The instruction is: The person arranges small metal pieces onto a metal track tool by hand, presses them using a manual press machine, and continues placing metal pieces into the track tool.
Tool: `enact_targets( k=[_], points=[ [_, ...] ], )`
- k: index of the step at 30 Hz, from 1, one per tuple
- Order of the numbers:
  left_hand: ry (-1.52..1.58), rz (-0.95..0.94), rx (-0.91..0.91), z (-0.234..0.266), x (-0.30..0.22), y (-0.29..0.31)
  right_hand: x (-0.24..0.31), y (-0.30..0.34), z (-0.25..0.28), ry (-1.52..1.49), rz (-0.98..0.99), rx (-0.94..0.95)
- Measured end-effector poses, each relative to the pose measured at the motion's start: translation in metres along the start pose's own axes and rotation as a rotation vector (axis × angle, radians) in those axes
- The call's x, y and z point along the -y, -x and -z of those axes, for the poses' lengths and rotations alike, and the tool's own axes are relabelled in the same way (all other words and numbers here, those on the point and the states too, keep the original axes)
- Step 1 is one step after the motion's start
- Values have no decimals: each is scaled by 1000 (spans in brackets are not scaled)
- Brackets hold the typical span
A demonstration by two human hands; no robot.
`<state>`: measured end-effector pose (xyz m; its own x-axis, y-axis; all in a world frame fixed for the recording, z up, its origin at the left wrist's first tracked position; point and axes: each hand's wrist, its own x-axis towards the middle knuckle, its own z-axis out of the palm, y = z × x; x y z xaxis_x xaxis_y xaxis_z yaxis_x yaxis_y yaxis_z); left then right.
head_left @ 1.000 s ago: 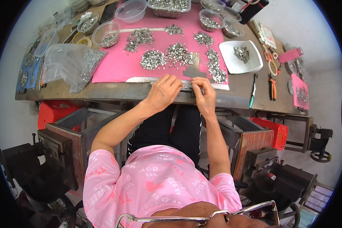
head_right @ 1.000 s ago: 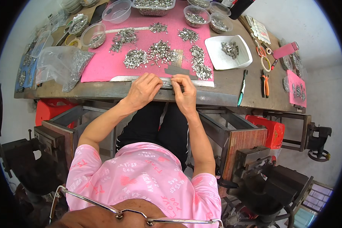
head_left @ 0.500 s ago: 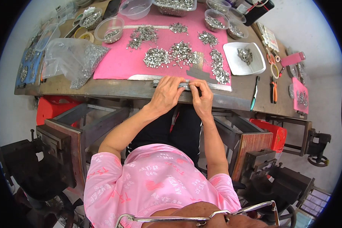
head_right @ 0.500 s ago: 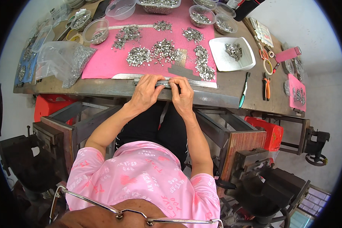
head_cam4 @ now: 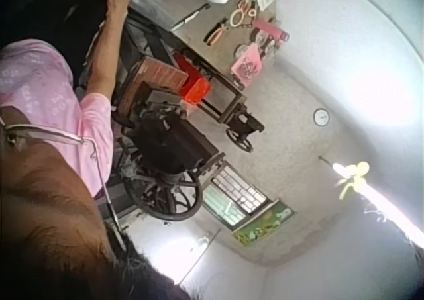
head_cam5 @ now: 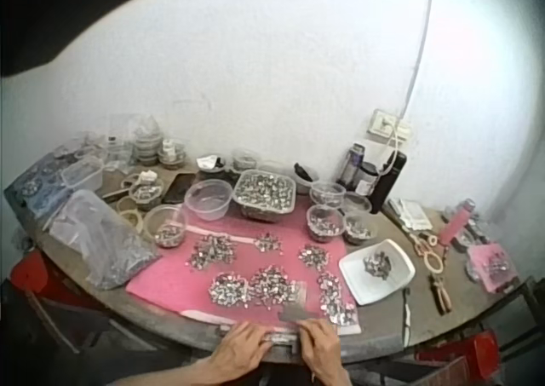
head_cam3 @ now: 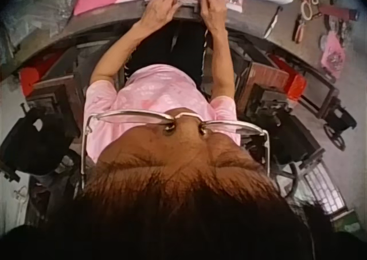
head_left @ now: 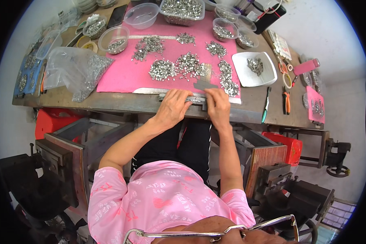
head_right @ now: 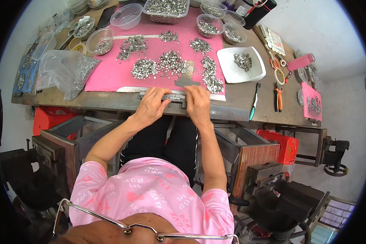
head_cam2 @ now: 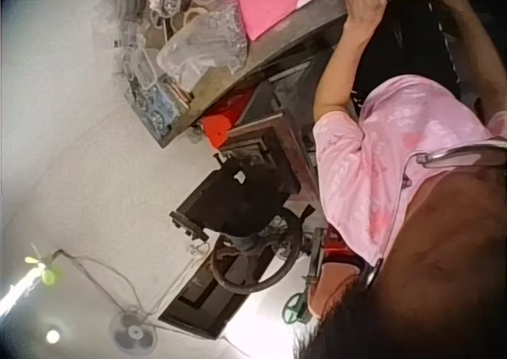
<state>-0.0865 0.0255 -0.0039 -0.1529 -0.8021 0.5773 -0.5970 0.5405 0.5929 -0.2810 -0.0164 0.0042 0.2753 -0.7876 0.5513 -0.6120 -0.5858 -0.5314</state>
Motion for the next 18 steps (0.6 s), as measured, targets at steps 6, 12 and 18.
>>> enact_targets(
  k=[6,12,18],
  points=[
    [-117,-136,20,-8,25,-46,-54,-35,-3,158,59,36],
    [-299,-250,215,-30,58,-95,-62,-41,-7,165,42,95],
    [-434,-316,389,-41,63,-116,-61,-43,-6,155,23,126]
  ],
)
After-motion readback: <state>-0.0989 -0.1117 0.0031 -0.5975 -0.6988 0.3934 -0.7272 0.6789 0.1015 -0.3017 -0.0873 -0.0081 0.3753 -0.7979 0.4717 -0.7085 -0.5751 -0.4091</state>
